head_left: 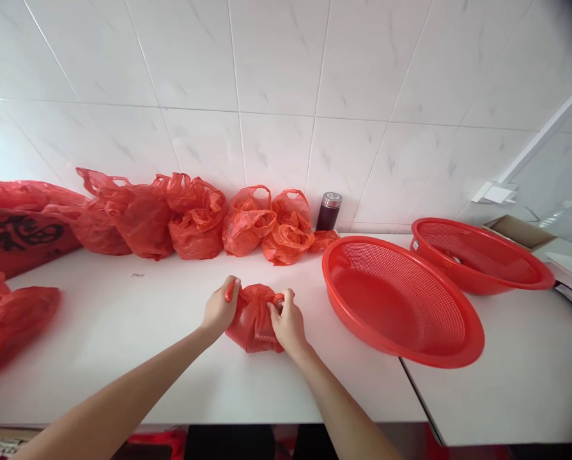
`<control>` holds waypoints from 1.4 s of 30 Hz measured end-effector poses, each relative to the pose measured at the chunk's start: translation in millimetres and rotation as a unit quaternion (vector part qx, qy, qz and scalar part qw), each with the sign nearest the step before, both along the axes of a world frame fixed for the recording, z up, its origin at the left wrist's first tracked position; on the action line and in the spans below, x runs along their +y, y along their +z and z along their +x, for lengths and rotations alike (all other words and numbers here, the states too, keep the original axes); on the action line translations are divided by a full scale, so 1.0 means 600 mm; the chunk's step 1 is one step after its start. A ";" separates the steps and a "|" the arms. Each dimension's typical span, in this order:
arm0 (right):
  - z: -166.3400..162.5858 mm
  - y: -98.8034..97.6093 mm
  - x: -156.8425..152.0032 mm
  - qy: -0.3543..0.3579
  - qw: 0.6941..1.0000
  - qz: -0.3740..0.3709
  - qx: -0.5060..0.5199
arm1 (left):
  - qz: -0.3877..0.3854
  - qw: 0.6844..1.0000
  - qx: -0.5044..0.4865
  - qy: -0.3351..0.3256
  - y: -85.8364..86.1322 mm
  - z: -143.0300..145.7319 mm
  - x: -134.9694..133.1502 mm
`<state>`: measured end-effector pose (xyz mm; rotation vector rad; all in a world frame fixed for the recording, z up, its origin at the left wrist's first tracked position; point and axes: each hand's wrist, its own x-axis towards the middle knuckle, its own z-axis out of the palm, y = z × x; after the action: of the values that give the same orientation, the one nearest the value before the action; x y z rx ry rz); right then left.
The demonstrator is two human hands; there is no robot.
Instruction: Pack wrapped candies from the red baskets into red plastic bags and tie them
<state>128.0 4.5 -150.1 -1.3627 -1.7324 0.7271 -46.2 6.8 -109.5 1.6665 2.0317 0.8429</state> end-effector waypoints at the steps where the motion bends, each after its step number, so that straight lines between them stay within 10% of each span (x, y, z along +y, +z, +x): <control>1: 0.002 -0.009 0.003 -0.001 1.000 0.010 -0.023 | -0.012 1.000 0.024 -0.007 -0.006 0.002 0.012; 14: 0.020 -0.026 0.036 -0.010 0.986 0.002 -0.168 | -0.138 0.969 0.194 -0.070 -0.046 0.003 0.075; 32: 0.057 -0.023 -0.012 -0.017 1.000 0.018 -0.009 | -0.101 0.991 0.058 0.065 -0.059 -0.054 0.080; 42: 0.063 0.002 -0.002 0.004 0.992 -0.078 0.101 | -0.153 0.974 -0.169 -0.014 0.020 -0.081 0.058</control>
<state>165.8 3.0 -148.7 -1.3359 -1.5472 0.9878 -94.7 41.5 -97.4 1.2826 1.7924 0.7065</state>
